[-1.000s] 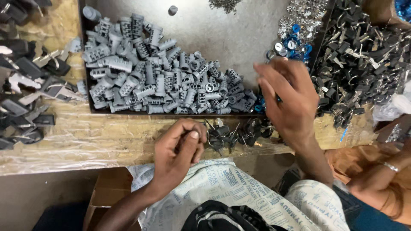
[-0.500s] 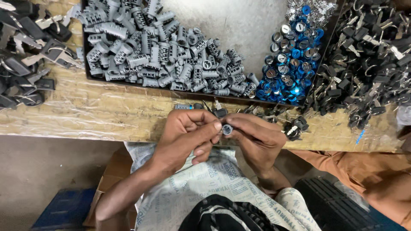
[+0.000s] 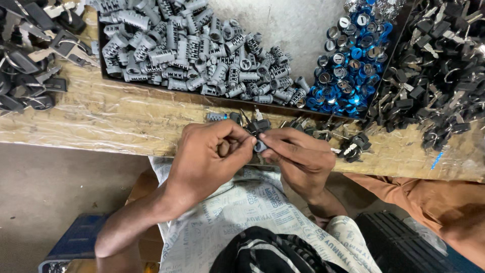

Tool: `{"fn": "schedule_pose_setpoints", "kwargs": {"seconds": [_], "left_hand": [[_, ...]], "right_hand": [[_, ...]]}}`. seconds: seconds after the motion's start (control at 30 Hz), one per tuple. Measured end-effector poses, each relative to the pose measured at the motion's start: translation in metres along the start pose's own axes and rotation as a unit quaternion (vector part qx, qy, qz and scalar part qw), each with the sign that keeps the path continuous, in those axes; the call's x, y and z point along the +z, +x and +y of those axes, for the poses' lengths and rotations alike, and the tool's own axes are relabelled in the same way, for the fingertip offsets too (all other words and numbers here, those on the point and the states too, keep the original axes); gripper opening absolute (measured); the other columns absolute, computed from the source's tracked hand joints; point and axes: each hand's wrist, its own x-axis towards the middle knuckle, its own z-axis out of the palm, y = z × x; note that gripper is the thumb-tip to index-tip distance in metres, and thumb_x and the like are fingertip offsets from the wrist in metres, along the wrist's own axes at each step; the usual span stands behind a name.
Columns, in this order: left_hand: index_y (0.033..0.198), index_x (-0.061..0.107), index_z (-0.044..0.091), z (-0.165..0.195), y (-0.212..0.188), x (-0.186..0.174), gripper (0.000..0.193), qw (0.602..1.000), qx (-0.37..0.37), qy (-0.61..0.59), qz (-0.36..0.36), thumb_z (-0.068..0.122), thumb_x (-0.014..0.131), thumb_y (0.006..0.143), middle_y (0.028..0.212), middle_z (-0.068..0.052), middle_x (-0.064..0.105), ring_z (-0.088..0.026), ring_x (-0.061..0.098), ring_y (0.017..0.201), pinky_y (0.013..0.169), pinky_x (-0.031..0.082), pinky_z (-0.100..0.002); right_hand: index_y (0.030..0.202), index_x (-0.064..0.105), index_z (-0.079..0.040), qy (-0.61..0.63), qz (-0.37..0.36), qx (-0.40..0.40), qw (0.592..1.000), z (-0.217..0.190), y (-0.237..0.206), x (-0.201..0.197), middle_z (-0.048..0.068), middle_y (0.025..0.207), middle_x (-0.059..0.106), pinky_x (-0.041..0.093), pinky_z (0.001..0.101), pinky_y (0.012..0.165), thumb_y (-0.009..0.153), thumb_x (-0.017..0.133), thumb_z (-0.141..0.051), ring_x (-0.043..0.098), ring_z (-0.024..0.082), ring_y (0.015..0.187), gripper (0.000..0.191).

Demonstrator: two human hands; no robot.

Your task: The person sits at a workbench assembling keys. They pick gray plastic key heads from a tray, insert a metal key blank into a head, press a blue cap onto the assembly, and place the finished key on the table, repeating this cycle continuously.

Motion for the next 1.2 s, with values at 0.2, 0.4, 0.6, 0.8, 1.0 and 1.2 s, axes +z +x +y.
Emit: {"fn": "schedule_pose_setpoints", "kwargs": {"seconds": [0.2, 0.4, 0.6, 0.8, 1.0, 1.2], "left_hand": [[0.095, 0.069, -0.001, -0.005, -0.001, 0.028, 0.007, 0.979, 0.138, 0.078, 0.128, 0.004, 0.073, 0.097, 0.076, -0.004, 0.066, -0.007, 0.056, 0.058, 0.049, 0.041, -0.023], [0.104, 0.065, -0.004, 0.001, -0.001, 0.026, 0.018, 0.899, 0.361, 0.163, 0.185, 0.004, 0.073, 0.090, 0.094, -0.020, 0.065, -0.028, 0.066, 0.087, 0.071, 0.057, -0.033], [0.104, 0.068, -0.011, -0.031, -0.009, 0.012, 0.011, 0.953, 0.010, -0.294, 0.077, -0.012, 0.068, 0.093, 0.108, -0.022, 0.071, -0.023, 0.070, 0.096, 0.086, 0.059, -0.032], [0.111, 0.067, -0.010, -0.051, -0.011, 0.014, 0.013, 0.954, 0.151, -0.129, 0.225, -0.009, 0.066, 0.098, 0.101, -0.020, 0.074, -0.024, 0.076, 0.090, 0.072, 0.061, -0.028], [0.111, 0.066, -0.011, -0.057, -0.004, 0.012, 0.014, 0.945, 0.155, -0.140, 0.253, -0.012, 0.065, 0.097, 0.100, -0.022, 0.072, -0.025, 0.076, 0.090, 0.073, 0.063, -0.029], [0.106, 0.067, -0.009, -0.052, 0.001, 0.013, 0.013, 0.944, 0.160, -0.122, 0.262, -0.010, 0.070, 0.093, 0.100, -0.022, 0.072, -0.024, 0.076, 0.086, 0.073, 0.064, -0.027]], "right_hand": [[0.115, 0.074, 0.002, -0.019, 0.018, 0.008, 1.000, -0.006, 0.005, -0.001, 0.018, 0.101, 0.077, 0.058, 0.0245, 0.068, 0.088, 0.080, 0.005, 0.074, 0.016, 0.077, 0.027], [0.100, 0.067, 0.014, -0.202, 0.039, -0.293, 0.934, -0.007, 0.013, 0.011, 0.026, 0.090, 0.072, 0.062, 0.0359, 0.059, 0.085, 0.072, 0.007, 0.075, 0.029, 0.071, 0.018], [0.105, 0.071, 0.015, -0.209, -0.043, -0.367, 0.905, -0.015, 0.037, -0.001, 0.012, 0.077, 0.069, 0.042, 0.0294, 0.044, 0.093, 0.089, -0.018, 0.059, 0.014, 0.056, 0.039], [0.111, 0.078, -0.003, -0.422, 0.103, -0.063, 0.898, 0.008, 0.095, -0.077, 0.010, 0.090, 0.070, 0.048, 0.0323, 0.059, 0.100, 0.085, -0.014, 0.064, 0.019, 0.066, 0.016], [0.102, 0.074, -0.005, -0.543, -0.027, -0.094, 0.834, 0.037, 0.139, -0.093, 0.010, 0.092, 0.064, 0.052, 0.0415, 0.071, 0.100, 0.075, -0.013, 0.065, 0.030, 0.085, 0.008], [0.102, 0.071, 0.002, -0.491, -0.033, -0.153, 0.857, 0.034, 0.141, -0.064, 0.012, 0.092, 0.063, 0.053, 0.0387, 0.067, 0.098, 0.080, -0.005, 0.065, 0.028, 0.080, 0.012]]}}
